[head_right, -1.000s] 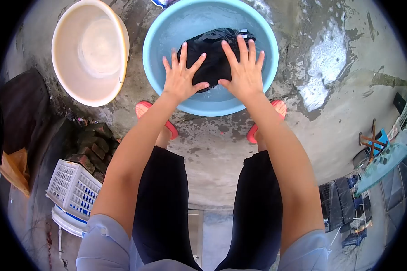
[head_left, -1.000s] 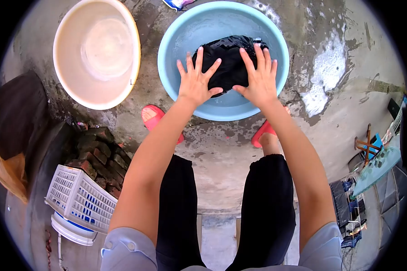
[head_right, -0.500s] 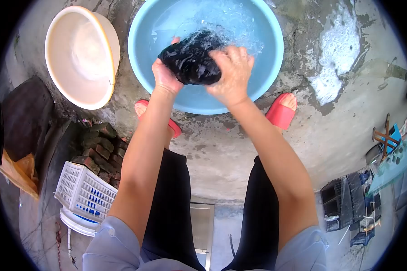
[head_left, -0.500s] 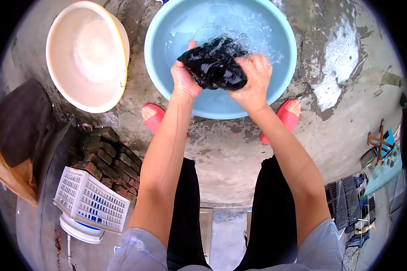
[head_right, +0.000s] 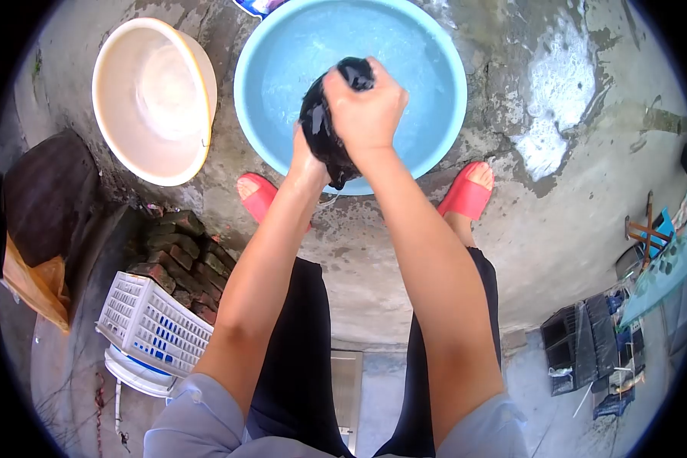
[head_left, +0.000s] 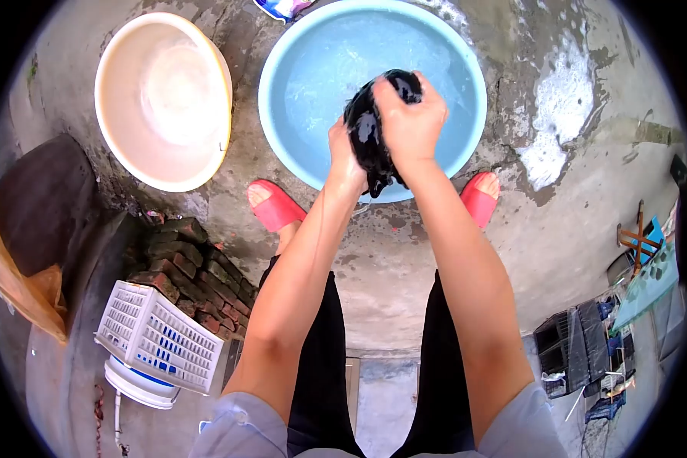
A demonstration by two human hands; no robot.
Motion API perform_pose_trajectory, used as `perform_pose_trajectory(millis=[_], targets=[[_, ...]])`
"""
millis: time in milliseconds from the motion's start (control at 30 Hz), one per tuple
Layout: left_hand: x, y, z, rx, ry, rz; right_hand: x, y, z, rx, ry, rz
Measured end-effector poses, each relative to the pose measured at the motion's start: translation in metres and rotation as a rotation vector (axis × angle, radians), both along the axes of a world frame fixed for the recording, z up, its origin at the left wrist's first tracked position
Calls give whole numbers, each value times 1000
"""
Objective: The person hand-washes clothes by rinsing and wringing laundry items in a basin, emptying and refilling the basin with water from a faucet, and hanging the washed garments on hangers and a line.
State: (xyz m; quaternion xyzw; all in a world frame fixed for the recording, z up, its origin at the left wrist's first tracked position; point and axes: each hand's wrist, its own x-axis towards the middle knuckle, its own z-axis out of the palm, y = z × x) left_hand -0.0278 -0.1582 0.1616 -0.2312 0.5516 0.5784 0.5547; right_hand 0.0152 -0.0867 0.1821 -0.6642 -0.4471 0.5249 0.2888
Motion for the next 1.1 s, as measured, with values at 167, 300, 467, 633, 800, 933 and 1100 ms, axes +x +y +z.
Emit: perform_pose_trajectory(millis=[167, 300, 467, 633, 800, 933, 1100], targets=[[-4, -15, 18, -127, 549, -791, 38, 26, -55, 192, -576, 385], [-29, -34, -6, -36, 1002, -1145, 78, 26, -72, 375, -611, 667], [-23, -45, -45, -66, 1306, -1726, 99, -6, -59, 463, -652, 1341], [-32, -30, -95, -189, 1543, -2019, 84, -17, -95, 332, -934, 1414], [-55, -21, -124, 52, 707, -976, 72, -3, -120, 281, -809, 1215], [-62, -16, -65, 174, -337, 122, 58, -25, -80, 653, -303, 670], [-46, -14, -11, 334, -567, -50, 40, -56, 3, 686, -118, 952]])
